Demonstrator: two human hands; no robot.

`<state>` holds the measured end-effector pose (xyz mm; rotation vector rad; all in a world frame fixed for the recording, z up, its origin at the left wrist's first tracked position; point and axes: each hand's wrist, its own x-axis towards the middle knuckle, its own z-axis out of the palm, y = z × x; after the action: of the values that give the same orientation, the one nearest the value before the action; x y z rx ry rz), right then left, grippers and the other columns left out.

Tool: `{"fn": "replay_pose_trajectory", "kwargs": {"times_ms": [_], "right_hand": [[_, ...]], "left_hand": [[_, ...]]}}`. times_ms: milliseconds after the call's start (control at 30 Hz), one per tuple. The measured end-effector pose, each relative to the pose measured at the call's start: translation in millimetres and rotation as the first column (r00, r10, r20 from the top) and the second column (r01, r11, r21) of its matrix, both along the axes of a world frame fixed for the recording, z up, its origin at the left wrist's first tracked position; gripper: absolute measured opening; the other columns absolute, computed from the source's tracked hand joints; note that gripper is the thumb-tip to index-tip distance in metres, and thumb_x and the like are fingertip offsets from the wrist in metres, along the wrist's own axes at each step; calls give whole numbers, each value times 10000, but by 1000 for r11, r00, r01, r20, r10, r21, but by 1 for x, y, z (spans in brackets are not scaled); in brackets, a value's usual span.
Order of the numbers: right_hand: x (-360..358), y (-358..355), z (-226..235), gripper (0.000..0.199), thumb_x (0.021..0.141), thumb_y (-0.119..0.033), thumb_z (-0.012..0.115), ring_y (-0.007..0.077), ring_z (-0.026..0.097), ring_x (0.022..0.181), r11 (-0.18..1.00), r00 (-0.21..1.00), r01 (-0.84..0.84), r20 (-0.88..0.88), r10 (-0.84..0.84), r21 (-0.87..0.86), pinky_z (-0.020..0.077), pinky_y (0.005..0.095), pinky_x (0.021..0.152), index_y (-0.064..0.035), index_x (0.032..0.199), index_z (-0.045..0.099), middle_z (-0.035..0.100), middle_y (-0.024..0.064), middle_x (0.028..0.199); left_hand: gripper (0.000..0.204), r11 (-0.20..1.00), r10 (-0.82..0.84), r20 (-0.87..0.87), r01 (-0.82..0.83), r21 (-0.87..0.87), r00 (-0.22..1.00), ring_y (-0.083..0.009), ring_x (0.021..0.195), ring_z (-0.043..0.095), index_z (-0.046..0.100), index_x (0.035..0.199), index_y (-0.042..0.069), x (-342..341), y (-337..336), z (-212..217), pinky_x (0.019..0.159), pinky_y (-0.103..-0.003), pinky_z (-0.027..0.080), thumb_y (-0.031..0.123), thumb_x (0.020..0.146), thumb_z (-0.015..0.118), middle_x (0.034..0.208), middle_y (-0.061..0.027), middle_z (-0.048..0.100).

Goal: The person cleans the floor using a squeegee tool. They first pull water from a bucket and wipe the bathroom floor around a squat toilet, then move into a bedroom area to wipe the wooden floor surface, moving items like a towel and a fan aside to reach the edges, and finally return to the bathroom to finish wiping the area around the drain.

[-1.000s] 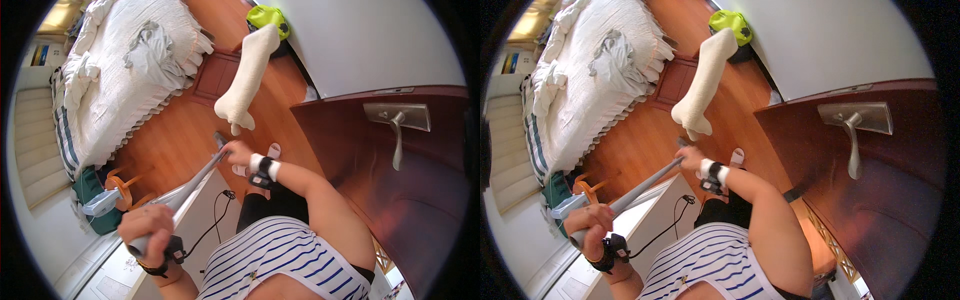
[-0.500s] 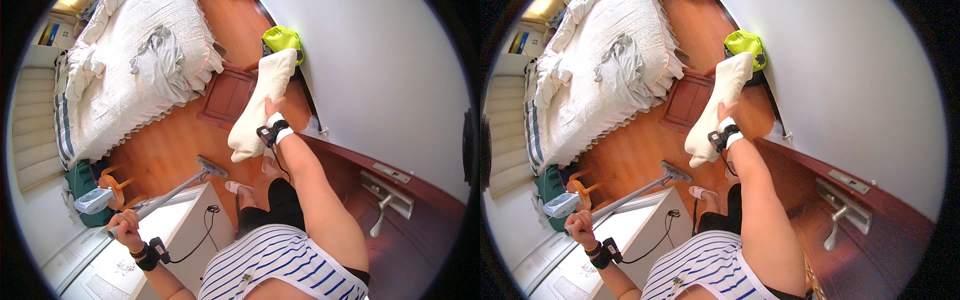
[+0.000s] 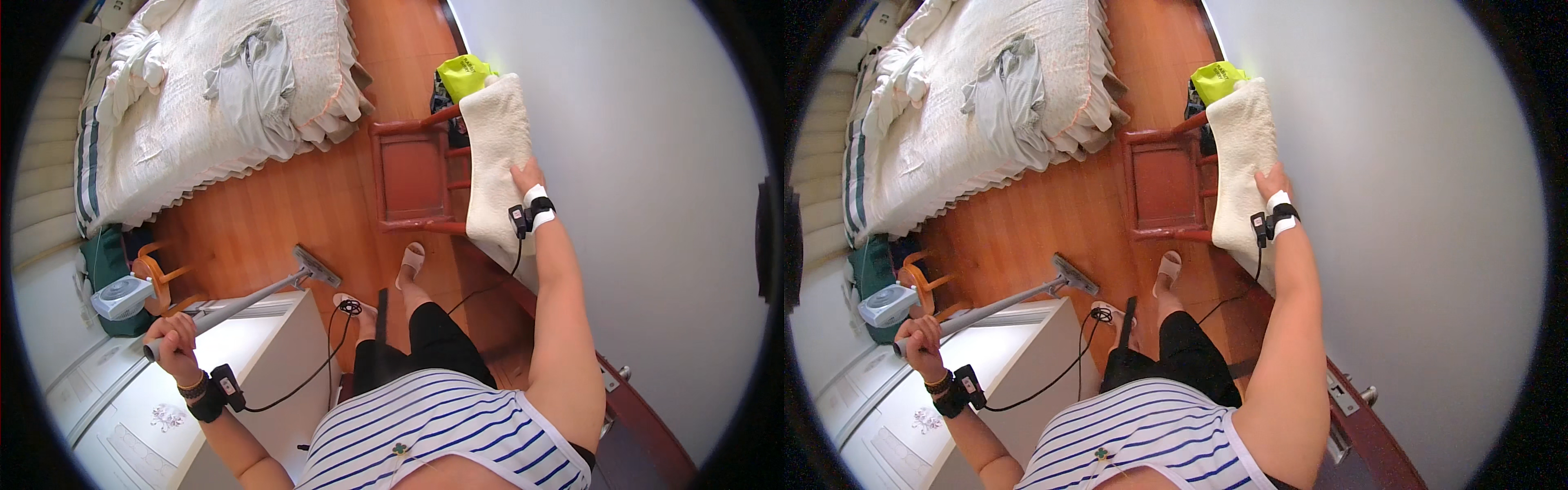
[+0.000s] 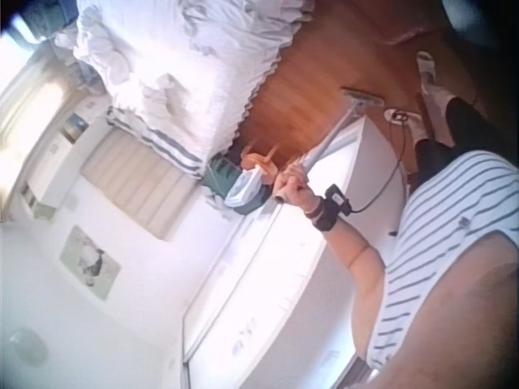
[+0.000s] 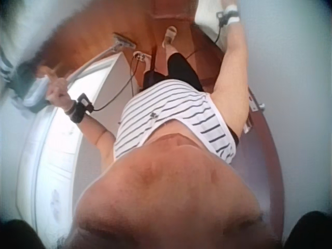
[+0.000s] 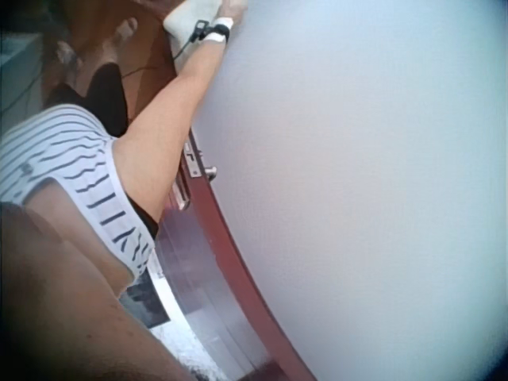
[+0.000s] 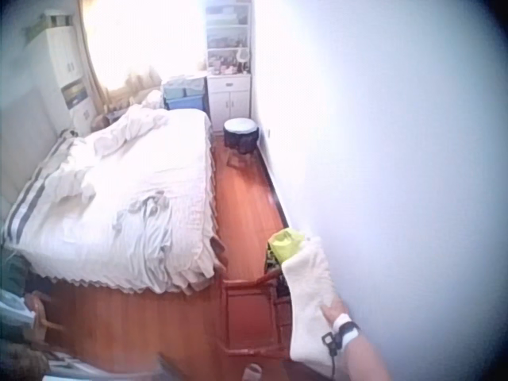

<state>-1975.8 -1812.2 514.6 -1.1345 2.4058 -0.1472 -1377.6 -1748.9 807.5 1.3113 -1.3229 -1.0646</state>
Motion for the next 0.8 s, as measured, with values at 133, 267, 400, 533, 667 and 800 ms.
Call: {"fn": "replay_pose_trajectory", "kwargs": {"times_ms": [133, 267, 400, 533, 667, 800], "right_hand": [[-40, 21, -7, 499, 696, -352, 566, 393, 523, 945, 999, 997, -52, -56, 51, -7, 414, 440, 815, -4, 1038, 464, 562, 239, 986], [-57, 56, -3, 470, 708, -357, 554, 398, 524, 930, 998, 978, 65, -198, -65, -9, 413, 462, 787, -45, 1038, 435, 567, 224, 975], [-103, 80, -8, 428, 728, -340, 554, 408, 537, 890, 993, 942, 106, -324, -87, 41, 415, 479, 776, -17, 987, 447, 579, 227, 931], [-104, 73, 10, 407, 742, -322, 589, 393, 559, 863, 985, 908, 108, -418, -41, 138, 449, 450, 748, -2, 965, 469, 584, 247, 900], [-83, 46, 60, 391, 736, -414, 595, 297, 603, 848, 905, 845, -34, -471, 252, 424, 498, 410, 692, -47, 869, 596, 626, 148, 893], [-64, 25, 87, 286, 714, -374, 613, 203, 633, 767, 615, 703, -68, -400, 588, 785, 519, 356, 521, -102, 787, 661, 650, 60, 824]], "left_hand": [[259, 1000, -2, 24, 2, -2, 1000, -95, 362, 297, 345, 522, 81, 0, -6, -3, 409, -236, 254, 163, 733, 470, 417, -12, 345], [268, 1000, -1, 30, 0, 7, 1000, -92, 361, 289, 334, 520, 90, 4, -5, -2, 419, -241, 261, 167, 742, 462, 416, -8, 339], [290, 1000, 0, 41, 0, 12, 999, -91, 366, 287, 325, 519, 93, 1, -5, -3, 437, -247, 268, 196, 749, 467, 416, 1, 329], [299, 1000, -25, 63, 24, 6, 998, -84, 372, 260, 330, 521, 105, -1, -8, -6, 447, -247, 258, 198, 765, 475, 418, 18, 314], [300, 998, -53, 18, 53, 28, 998, -90, 371, 252, 327, 506, 99, -17, -13, -6, 427, -249, 245, 171, 760, 470, 417, 11, 321], [286, 999, -49, 0, 49, 12, 999, -91, 371, 266, 344, 505, 85, -33, -5, -7, 416, -250, 243, 146, 749, 482, 410, 5, 321]]}}
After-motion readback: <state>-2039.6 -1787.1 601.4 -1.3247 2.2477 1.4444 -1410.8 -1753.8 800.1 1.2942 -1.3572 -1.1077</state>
